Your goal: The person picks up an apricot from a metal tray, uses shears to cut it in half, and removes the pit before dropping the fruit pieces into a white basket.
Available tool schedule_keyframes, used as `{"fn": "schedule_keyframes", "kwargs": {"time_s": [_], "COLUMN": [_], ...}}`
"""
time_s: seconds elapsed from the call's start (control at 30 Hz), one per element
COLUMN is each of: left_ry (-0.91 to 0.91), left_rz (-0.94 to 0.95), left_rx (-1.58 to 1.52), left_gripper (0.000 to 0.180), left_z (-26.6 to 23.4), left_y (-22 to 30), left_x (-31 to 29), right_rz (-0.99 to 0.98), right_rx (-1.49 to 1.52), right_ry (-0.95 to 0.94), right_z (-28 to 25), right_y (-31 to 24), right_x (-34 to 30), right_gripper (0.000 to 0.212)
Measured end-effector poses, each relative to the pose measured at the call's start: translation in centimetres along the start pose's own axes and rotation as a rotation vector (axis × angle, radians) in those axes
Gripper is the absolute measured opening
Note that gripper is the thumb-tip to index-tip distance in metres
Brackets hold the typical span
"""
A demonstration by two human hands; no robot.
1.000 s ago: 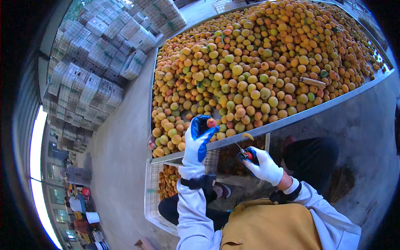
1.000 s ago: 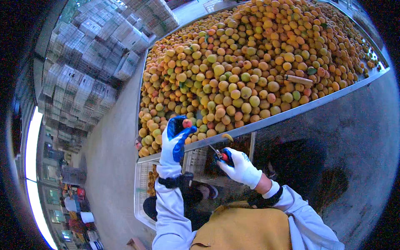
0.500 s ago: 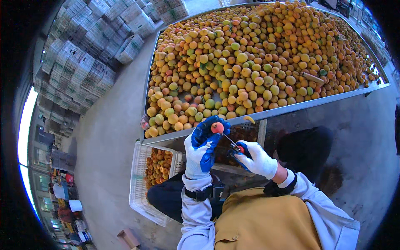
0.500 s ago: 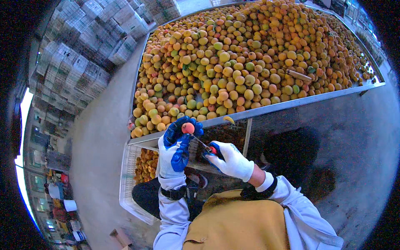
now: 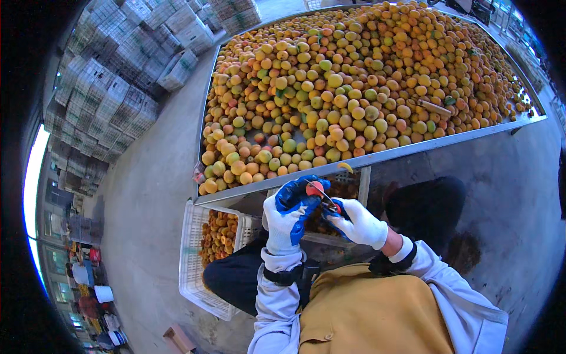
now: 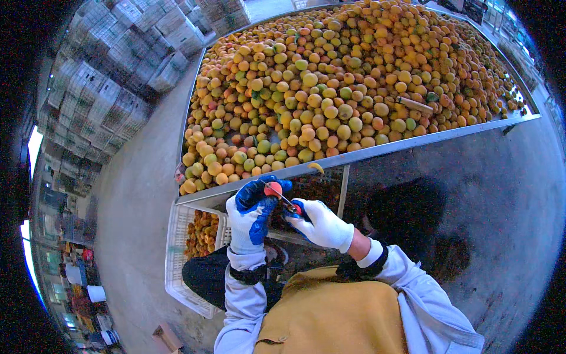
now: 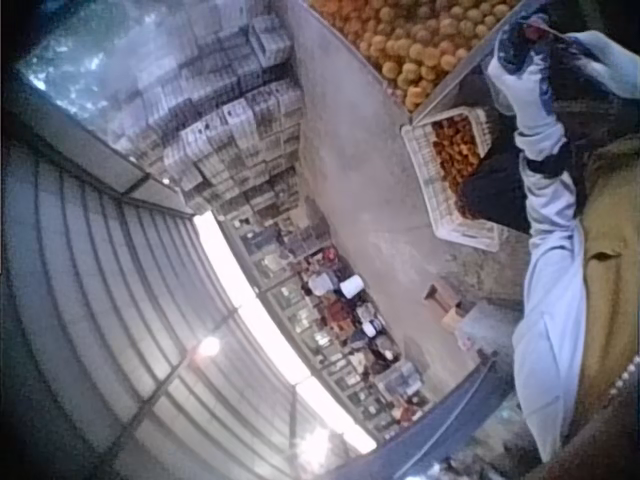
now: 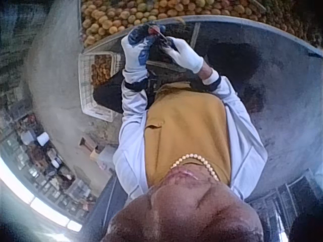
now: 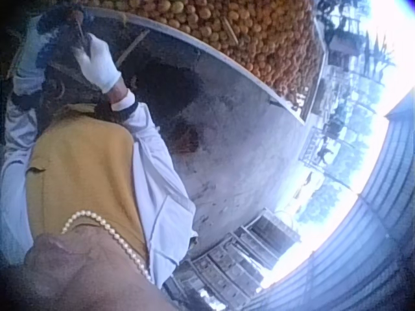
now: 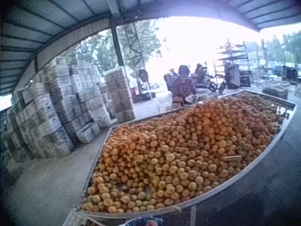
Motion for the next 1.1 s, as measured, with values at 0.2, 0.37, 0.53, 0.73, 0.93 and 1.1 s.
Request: {"fn": "schedule_keyframes", "kwargs": {"time_s": [0.2, 0.37, 0.53, 0.73, 0.93, 1.1], "left_ry": [0.085, 0.145, 0.167, 0.116, 0.212, 0.188], "left_rz": [-0.153, -0.140, -0.092, -0.115, -0.058, 0.126], "left_rx": [-0.307, -0.397, -0.057, -0.116, -0.148, 0.169], "left_gripper": [0.029, 0.029, 0.029, 0.031, 0.024, 0.024], "left_z": [1.9, 2.9, 3.0, 2.9, 1.8, 1.5], "left_y": [-1.4, -2.9, -2.0, -2.1, -3.1, -3.7], "left_x": [-0.3, -0.3, 0.0, 0.3, 0.3, -0.7], "right_rz": [0.041, 0.026, 0.033, 0.358, -0.005, 0.213], "right_rx": [-0.020, -0.198, -0.081, 0.505, 0.156, 0.490], "right_ry": [0.026, 0.191, 0.167, -0.039, 0.361, 0.350], "right_z": [1.0, 1.3, 1.6, 1.2, 1.5, -2.7], "right_y": [1.1, 2.7, 3.7, 3.9, 3.0, 2.1], "right_x": [-0.1, -0.2, -0.5, -0.9, -0.8, -0.2], "right_gripper": [0.011, 0.016, 0.017, 0.025, 0.012, 0.014]}}
Point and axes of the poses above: each hand's wrist, its own x-axis towards the middle knuckle, its own z-axis out of the palm, y = z × x, the point moved 1 cm from there along x, towards the middle knuckle
